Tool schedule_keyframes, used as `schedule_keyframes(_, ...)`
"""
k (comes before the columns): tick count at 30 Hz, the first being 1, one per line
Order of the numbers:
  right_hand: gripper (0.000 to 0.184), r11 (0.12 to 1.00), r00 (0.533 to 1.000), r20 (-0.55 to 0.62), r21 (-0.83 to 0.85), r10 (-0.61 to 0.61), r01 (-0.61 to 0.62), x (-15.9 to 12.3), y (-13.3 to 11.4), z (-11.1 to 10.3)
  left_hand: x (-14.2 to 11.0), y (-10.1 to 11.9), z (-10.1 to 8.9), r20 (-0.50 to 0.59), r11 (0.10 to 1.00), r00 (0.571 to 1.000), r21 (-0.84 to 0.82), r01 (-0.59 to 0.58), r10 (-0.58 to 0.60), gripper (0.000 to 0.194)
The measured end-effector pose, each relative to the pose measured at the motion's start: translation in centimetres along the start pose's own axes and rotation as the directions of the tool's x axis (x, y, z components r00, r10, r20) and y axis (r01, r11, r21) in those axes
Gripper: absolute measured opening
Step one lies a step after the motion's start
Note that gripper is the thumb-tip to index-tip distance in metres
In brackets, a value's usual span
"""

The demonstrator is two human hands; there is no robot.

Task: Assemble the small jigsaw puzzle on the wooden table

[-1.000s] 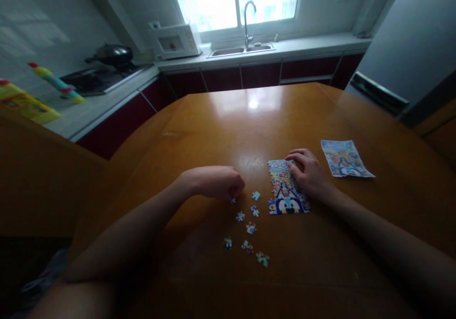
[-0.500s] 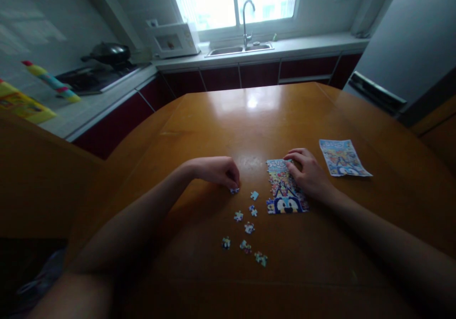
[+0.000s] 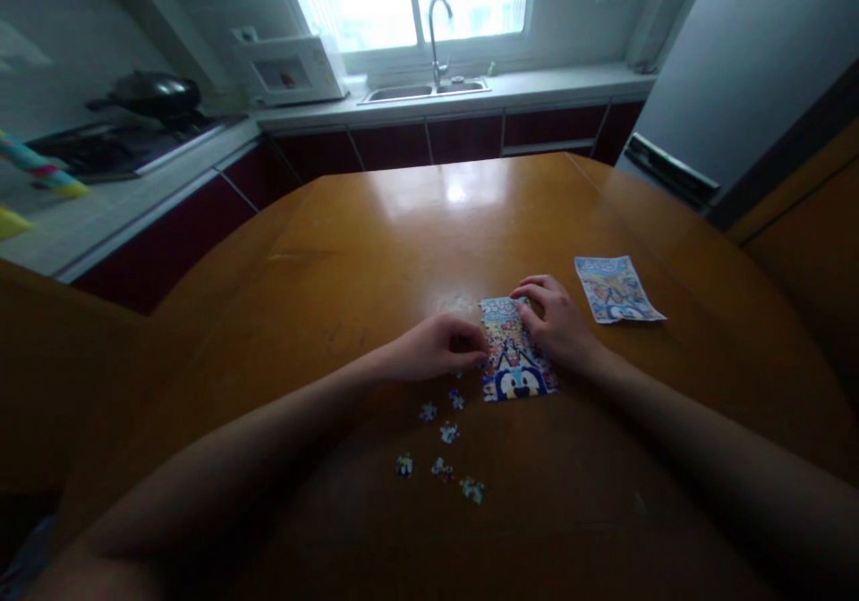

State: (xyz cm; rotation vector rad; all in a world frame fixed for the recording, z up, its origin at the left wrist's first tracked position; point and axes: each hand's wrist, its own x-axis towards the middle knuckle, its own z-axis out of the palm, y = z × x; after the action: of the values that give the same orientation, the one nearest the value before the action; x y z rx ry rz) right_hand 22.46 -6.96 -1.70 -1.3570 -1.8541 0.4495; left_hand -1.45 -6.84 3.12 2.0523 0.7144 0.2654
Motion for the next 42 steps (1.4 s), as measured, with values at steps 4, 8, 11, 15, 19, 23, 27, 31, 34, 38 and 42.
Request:
schedule_keyframes(4, 0.018, 1.000, 1.000, -0.001, -0.012, 0.013, -0.013, 0.02, 0.05, 0.11, 0.13, -0.29, 0.73, -0.007, 0.999, 0.999, 0.036, -0.032, 0.032, 0.023)
schedule_keyframes(8, 0.017, 1.000, 1.000, 0.001, -0.006, 0.011, -0.011, 0.00, 0.06, 0.16, 0.17, -0.15, 0.33, 0.029, 0.996, 0.998, 0.070, -0.055, 0.053, 0.025)
schedule_keyframes(11, 0.017, 1.000, 1.000, -0.007, -0.008, 0.006, -0.006, 0.00, -0.05, 0.13, 0.25, 0.12, 0.24, 0.055, 0.995, 0.997, 0.083, -0.063, 0.059, 0.026)
schedule_keyframes(15, 0.016, 1.000, 1.000, -0.005, -0.006, 0.001, -0.001, 0.03, -0.16, 0.07, 0.35, -0.01, 0.49, 0.032, 0.993, 0.996, 0.083, -0.087, 0.084, 0.023)
schedule_keyframes(19, 0.017, 1.000, 1.000, -0.006, -0.008, 0.006, -0.006, 0.06, -0.05, 0.13, 0.45, -0.48, 0.76, -0.011, 0.992, 0.994, 0.069, -0.110, 0.111, 0.021)
schedule_keyframes(23, 0.018, 1.000, 1.000, -0.012, 0.003, 0.003, -0.003, 0.06, 0.08, 0.21, 0.52, -0.59, 0.87, -0.035, 0.990, 0.991, 0.063, -0.123, 0.126, 0.018)
schedule_keyframes(27, 0.017, 1.000, 1.000, -0.017, 0.010, 0.002, -0.002, 0.04, 0.01, 0.19, 0.52, -0.49, 0.83, -0.043, 0.991, 0.991, 0.047, -0.127, 0.129, 0.018)
schedule_keyframes(31, 0.017, 1.000, 1.000, -0.020, 0.014, -0.007, 0.007, 0.04, -0.09, 0.16, 0.53, -0.51, 0.81, -0.048, 0.990, 0.989, 0.042, -0.136, 0.138, 0.016)
schedule_keyframes(34, 0.017, 1.000, 1.000, -0.020, 0.011, -0.006, 0.006, 0.06, -0.04, 0.18, 0.54, -0.56, 0.88, -0.054, 0.991, 0.990, 0.046, -0.127, 0.130, 0.015)
schedule_keyframes(38, 0.017, 1.000, 1.000, -0.015, -0.003, -0.002, 0.001, 0.09, 0.06, 0.22, 0.52, -0.53, 0.98, -0.064, 0.992, 0.990, 0.038, -0.123, 0.125, 0.015)
schedule_keyframes(42, 0.017, 1.000, 1.000, -0.016, -0.002, -0.002, 0.002, 0.08, 0.02, 0.19, 0.51, -0.39, 1.02, -0.064, 0.991, 0.990, 0.040, -0.127, 0.129, 0.015)
